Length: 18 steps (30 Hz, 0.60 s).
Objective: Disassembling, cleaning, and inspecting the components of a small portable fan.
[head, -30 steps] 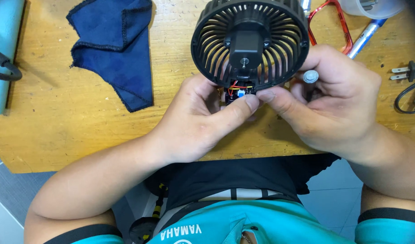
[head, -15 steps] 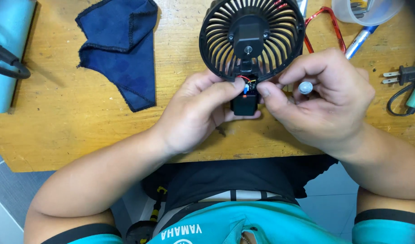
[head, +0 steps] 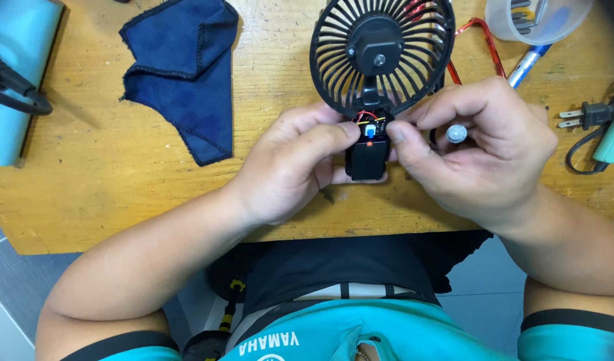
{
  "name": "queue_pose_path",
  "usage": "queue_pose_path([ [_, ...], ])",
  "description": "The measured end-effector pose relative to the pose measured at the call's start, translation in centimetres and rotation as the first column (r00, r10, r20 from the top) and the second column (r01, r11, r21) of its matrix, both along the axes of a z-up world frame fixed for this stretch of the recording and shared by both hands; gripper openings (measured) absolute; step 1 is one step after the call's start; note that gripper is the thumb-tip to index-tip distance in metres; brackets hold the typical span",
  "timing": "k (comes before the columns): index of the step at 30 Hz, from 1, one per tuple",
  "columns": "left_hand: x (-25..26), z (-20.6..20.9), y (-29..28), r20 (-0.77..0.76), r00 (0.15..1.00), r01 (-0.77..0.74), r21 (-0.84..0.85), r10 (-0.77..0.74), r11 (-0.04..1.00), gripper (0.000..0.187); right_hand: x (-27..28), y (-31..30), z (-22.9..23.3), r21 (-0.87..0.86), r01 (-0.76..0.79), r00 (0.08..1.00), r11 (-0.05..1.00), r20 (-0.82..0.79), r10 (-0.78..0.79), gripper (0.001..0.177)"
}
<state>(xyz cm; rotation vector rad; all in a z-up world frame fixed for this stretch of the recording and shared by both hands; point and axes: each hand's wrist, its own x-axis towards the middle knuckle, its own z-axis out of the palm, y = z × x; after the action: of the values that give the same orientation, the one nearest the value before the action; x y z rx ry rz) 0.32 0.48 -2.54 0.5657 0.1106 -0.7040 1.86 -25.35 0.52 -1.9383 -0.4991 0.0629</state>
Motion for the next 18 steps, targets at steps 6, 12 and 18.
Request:
queue_pose_path([
  [6,-0.24,-0.07,-0.22,0.041,0.999,-0.02,0.079,0.017,0.997,0.029,0.05,-0.09,-0.24,-0.046,-0.009,0.999,0.999,0.051,0.011,0.033],
  [12,-0.22,0.02,0.07,-0.049,0.998,-0.033,-0.073,0.03,0.997,0.03,0.15,-0.03,0.1,-0.036,-0.016,0.999,0.999,0.041,0.018,0.032],
  [18,-0.08,0.05,-0.09,-0.049,0.998,-0.041,-0.042,0.039,0.998,0.028,-0.01,-0.28,-0.26,-0.057,-0.002,0.999,0.998,0.034,0.004,0.031],
])
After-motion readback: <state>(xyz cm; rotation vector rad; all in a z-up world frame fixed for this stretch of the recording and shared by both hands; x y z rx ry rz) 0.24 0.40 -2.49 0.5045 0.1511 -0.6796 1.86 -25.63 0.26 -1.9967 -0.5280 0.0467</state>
